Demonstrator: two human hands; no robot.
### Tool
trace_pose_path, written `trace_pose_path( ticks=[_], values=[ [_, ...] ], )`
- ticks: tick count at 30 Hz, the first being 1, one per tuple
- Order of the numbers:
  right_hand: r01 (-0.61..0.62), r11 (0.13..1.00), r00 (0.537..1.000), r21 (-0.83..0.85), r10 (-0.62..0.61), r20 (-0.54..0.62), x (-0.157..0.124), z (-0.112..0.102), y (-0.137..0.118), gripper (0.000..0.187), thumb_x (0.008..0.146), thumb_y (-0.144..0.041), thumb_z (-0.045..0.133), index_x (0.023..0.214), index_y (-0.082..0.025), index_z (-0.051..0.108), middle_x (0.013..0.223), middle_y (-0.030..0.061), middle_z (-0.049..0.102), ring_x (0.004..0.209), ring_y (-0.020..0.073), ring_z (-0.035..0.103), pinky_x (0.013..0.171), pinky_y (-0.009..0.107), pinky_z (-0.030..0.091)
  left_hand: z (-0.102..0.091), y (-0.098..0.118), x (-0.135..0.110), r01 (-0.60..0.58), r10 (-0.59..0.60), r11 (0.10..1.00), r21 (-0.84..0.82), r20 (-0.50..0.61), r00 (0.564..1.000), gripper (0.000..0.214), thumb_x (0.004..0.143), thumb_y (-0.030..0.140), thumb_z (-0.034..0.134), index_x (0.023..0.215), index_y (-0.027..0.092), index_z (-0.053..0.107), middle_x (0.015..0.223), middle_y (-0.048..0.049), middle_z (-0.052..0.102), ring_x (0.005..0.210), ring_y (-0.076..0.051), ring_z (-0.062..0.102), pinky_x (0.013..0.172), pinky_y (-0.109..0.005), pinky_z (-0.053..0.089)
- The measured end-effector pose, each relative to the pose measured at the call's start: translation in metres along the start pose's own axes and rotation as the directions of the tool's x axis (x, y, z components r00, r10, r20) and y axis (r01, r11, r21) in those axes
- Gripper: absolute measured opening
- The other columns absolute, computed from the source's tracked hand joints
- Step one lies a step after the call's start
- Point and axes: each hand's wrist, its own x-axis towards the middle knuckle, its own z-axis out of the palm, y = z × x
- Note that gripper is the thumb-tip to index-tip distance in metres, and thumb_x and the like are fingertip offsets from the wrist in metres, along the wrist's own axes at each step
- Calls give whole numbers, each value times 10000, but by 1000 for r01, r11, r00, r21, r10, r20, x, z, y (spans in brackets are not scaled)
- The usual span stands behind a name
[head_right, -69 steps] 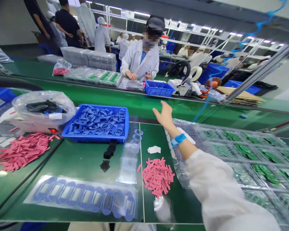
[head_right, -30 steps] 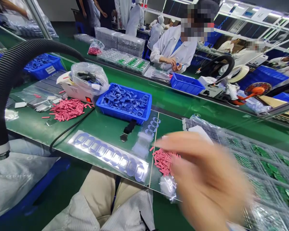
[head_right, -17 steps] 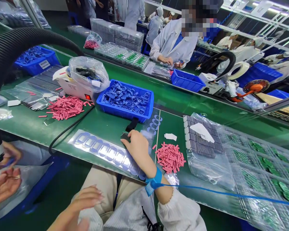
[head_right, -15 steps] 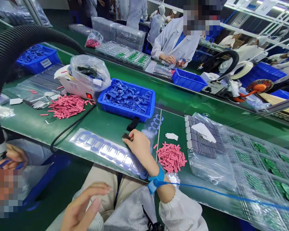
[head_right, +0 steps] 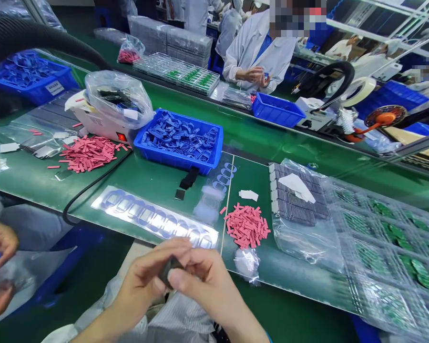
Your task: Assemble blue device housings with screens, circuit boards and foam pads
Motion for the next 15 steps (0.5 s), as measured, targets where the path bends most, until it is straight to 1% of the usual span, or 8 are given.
trace_pose_path(
  ticks=[2, 4, 6, 8, 9, 10, 12, 15],
  values=[
    [42, 998, 997, -44, -45, -59, -11, -1, 4, 382, 800, -536, 603, 636, -194, 561, 547, -33, 504, 489, 86, 453, 466, 201, 400, 6, 0, -1, 44, -43, 998, -35, 20, 999, 327, 761, 489, 660, 1006, 289, 742, 1089, -82, 729, 1133, -273, 593, 994, -400, 446],
    [126, 963, 967, -239, -173, -188, -20, -5, 4, 309, 794, -481, 643, 680, -201, 576, 582, -24, 537, 525, 101, 486, 474, 207, 412, 11, 1, -3, 106, -105, 992, -68, 23, 994, 322, 762, 490, 658, 1001, 293, 745, 1075, -79, 735, 1088, -265, 623, 967, -382, 468],
    [225, 857, 870, -463, -390, -301, -28, -11, 0, 159, 785, -328, 694, 753, -215, 586, 651, -14, 578, 597, 120, 532, 513, 220, 436, 13, 3, -5, 142, -139, 986, -88, 37, 990, 311, 778, 479, 645, 1024, 311, 736, 1026, -62, 747, 1005, -239, 661, 926, -348, 496],
    [317, 710, 764, -628, -584, -274, -34, -17, -7, 115, 775, -162, 688, 802, -222, 593, 701, -4, 596, 655, 135, 559, 570, 249, 457, 16, 6, -6, 144, -141, 987, -67, 52, 989, 303, 785, 463, 645, 1047, 334, 726, 959, -46, 755, 926, -210, 683, 869, -307, 525],
    [350, 640, 733, -685, -642, -226, -35, -19, -12, 138, 772, -105, 670, 806, -219, 599, 709, 1, 597, 669, 142, 563, 594, 267, 463, 17, 7, -6, 144, -142, 989, -42, 57, 988, 301, 787, 448, 649, 1060, 344, 720, 952, -45, 755, 911, -204, 686, 840, -290, 538],
    [371, 578, 719, -726, -675, -170, -36, -21, -16, 156, 769, -70, 656, 803, -215, 607, 714, 7, 596, 676, 147, 564, 609, 284, 465, 18, 9, -6, 143, -142, 990, -10, 65, 988, 299, 787, 437, 654, 1065, 348, 718, 964, -52, 753, 915, -206, 686, 820, -281, 546],
    [391, 507, 727, -769, -682, -80, -36, -24, -23, 166, 769, -49, 639, 805, -210, 625, 724, 17, 599, 683, 157, 568, 608, 303, 469, 20, 11, -4, 133, -136, 990, 46, 87, 987, 297, 794, 421, 650, 1075, 348, 713, 1008, -73, 745, 935, -220, 684, 795, -283, 560],
    [396, 495, 746, -774, -665, -43, -32, -27, -26, 172, 780, -51, 622, 820, -218, 635, 711, 13, 592, 668, 159, 571, 586, 310, 478, 23, 14, -3, 111, -121, 990, 86, 118, 986, 325, 816, 430, 616, 1125, 354, 681, 995, -86, 747, 903, -224, 685, 793, -310, 566]
  ],
)
